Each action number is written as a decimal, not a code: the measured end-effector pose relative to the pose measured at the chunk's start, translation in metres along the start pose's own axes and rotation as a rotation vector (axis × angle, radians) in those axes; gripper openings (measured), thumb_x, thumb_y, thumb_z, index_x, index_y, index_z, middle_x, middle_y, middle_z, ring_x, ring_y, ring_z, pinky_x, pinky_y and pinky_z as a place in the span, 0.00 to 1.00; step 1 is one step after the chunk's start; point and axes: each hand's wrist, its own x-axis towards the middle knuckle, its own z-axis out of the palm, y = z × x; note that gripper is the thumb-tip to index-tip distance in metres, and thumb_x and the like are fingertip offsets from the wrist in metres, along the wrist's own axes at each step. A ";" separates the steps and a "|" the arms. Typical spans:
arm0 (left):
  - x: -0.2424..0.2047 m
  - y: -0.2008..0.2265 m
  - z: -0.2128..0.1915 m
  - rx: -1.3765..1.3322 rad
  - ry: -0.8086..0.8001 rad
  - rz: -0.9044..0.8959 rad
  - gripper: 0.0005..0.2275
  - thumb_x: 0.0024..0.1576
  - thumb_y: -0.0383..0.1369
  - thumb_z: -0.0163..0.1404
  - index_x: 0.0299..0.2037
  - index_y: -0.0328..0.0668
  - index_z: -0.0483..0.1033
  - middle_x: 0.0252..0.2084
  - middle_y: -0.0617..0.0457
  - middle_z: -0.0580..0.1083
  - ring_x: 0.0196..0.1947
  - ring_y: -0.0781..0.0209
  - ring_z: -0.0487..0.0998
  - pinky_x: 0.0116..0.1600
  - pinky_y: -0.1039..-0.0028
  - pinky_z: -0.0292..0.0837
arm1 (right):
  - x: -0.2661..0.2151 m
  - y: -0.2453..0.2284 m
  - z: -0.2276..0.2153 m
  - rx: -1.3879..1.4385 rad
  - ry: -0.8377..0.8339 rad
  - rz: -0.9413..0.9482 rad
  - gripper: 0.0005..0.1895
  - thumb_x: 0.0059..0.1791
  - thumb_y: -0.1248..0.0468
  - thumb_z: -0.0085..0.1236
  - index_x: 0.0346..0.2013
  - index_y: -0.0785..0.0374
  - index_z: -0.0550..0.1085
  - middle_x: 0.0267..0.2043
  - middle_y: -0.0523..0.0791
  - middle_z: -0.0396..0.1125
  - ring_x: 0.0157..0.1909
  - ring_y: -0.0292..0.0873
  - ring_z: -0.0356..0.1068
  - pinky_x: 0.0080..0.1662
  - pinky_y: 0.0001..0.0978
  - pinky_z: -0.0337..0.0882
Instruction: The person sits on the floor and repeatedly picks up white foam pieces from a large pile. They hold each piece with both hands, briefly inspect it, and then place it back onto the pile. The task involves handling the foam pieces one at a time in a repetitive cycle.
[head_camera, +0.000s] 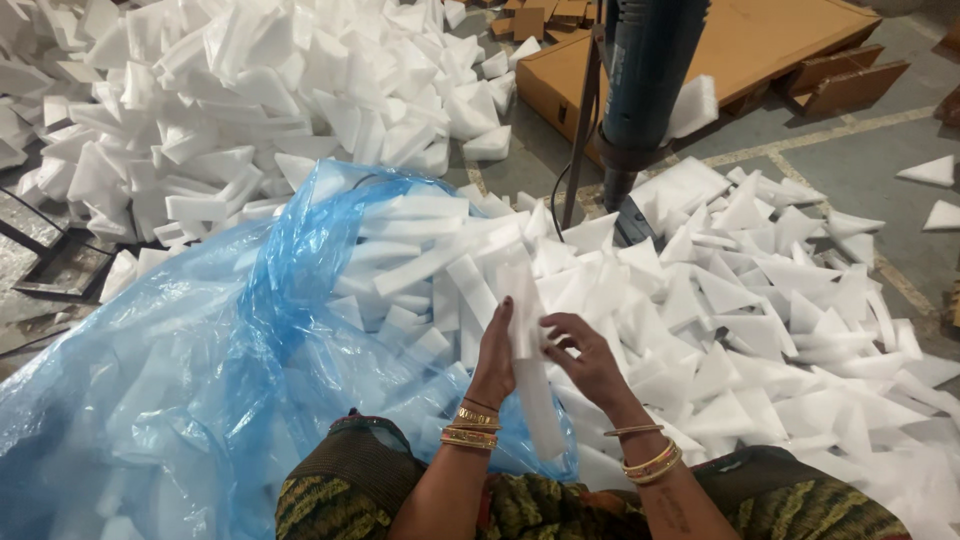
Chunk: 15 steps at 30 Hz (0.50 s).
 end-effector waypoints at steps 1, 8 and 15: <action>-0.001 0.000 0.001 0.045 -0.008 -0.002 0.24 0.62 0.47 0.48 0.63 0.41 0.69 0.54 0.54 0.74 0.52 0.62 0.76 0.54 0.70 0.74 | 0.002 0.001 0.001 0.079 0.023 0.143 0.27 0.48 0.66 0.63 0.62 0.61 0.71 0.42 0.45 0.71 0.41 0.37 0.73 0.43 0.27 0.77; -0.020 0.010 0.015 0.362 -0.183 0.051 0.27 0.64 0.51 0.43 0.64 0.38 0.69 0.48 0.52 0.76 0.45 0.63 0.76 0.50 0.72 0.74 | 0.012 -0.001 -0.012 0.263 -0.076 0.619 0.38 0.45 0.66 0.66 0.69 0.67 0.62 0.19 0.47 0.66 0.18 0.40 0.65 0.21 0.31 0.65; -0.014 0.005 0.012 0.335 -0.189 0.081 0.24 0.66 0.49 0.42 0.61 0.35 0.68 0.37 0.52 0.74 0.33 0.65 0.74 0.37 0.73 0.73 | 0.006 -0.007 -0.013 0.544 -0.076 0.637 0.28 0.51 0.61 0.53 0.65 0.65 0.64 0.20 0.49 0.71 0.16 0.42 0.70 0.21 0.31 0.71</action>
